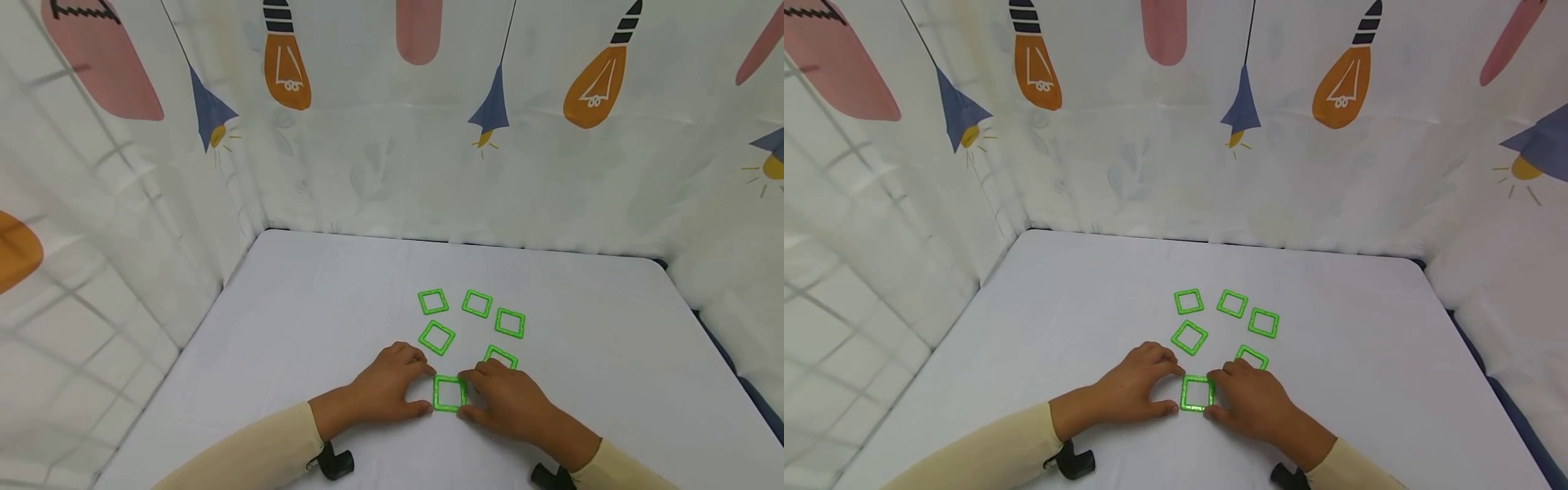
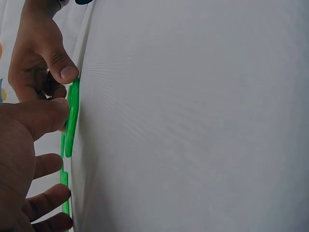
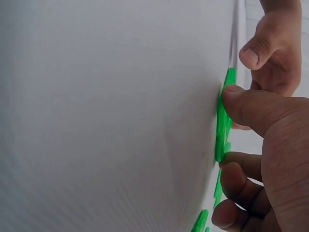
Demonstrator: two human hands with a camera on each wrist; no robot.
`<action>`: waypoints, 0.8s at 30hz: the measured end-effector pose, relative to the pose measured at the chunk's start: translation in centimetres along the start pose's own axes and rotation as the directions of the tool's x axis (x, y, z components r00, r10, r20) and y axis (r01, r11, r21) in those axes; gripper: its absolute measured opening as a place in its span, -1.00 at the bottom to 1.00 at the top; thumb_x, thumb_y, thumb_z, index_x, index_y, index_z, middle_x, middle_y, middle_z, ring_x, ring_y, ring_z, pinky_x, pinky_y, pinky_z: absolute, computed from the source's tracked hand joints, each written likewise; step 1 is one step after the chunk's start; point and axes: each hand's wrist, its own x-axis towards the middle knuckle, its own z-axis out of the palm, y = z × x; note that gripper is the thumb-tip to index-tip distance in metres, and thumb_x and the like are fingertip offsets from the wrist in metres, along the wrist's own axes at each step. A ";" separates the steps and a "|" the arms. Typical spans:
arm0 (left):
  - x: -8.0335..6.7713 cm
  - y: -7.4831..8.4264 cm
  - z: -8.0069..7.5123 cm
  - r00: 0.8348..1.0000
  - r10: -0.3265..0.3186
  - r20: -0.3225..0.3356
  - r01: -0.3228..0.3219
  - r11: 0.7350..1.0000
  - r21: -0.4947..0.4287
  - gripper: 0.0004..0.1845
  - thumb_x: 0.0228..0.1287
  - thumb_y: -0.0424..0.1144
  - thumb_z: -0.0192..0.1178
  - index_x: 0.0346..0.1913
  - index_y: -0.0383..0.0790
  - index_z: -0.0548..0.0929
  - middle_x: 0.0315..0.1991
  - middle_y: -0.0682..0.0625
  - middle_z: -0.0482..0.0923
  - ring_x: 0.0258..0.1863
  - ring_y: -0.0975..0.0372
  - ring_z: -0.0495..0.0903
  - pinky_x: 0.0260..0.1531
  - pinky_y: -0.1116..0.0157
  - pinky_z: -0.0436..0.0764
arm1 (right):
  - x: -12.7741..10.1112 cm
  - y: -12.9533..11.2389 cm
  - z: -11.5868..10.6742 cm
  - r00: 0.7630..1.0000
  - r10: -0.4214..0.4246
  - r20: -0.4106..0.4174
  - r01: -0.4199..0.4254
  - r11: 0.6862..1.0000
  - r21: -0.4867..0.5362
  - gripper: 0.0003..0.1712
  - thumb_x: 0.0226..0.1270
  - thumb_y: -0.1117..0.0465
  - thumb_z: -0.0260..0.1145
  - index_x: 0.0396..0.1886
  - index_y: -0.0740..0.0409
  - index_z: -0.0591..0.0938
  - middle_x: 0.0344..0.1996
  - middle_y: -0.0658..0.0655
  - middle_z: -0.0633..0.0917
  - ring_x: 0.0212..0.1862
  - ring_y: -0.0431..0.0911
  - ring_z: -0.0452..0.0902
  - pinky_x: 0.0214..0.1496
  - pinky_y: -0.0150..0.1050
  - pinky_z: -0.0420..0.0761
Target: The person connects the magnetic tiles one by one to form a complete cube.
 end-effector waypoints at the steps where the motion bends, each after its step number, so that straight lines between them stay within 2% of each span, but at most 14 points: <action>1: 0.0 0.0 0.0 1.000 0.000 0.001 0.000 1.000 0.003 -0.48 0.25 0.17 0.41 0.19 0.01 0.68 0.11 0.11 0.48 0.22 0.21 0.38 0.30 0.17 0.37 | 0.0 0.0 0.0 1.000 -0.005 -0.001 0.005 1.000 0.000 -0.35 0.11 -0.26 0.55 0.09 0.02 0.73 -0.19 -0.12 0.66 -0.11 -0.22 0.53 -0.24 -0.24 0.60; 10: -0.2 0.1 0.1 0.999 -0.039 0.015 0.039 0.999 0.008 -0.47 0.22 0.17 0.43 0.19 0.04 0.68 0.16 0.08 0.49 0.26 0.19 0.37 0.32 0.14 0.36 | 0.1 -0.4 0.2 1.000 -0.009 0.007 0.009 1.000 -0.008 -0.36 0.14 -0.28 0.52 0.09 0.01 0.72 -0.20 -0.13 0.65 -0.08 -0.19 0.55 -0.21 -0.19 0.61; 24: -0.3 0.1 0.3 0.998 -0.067 0.010 0.067 0.997 0.024 -0.45 0.17 0.18 0.46 0.17 0.04 0.70 0.16 0.08 0.47 0.25 0.19 0.36 0.32 0.14 0.35 | 0.2 -0.8 0.2 1.000 -0.030 -0.001 0.030 1.000 0.008 -0.36 0.16 -0.29 0.50 0.10 0.00 0.71 -0.21 -0.14 0.63 -0.11 -0.21 0.53 -0.24 -0.24 0.59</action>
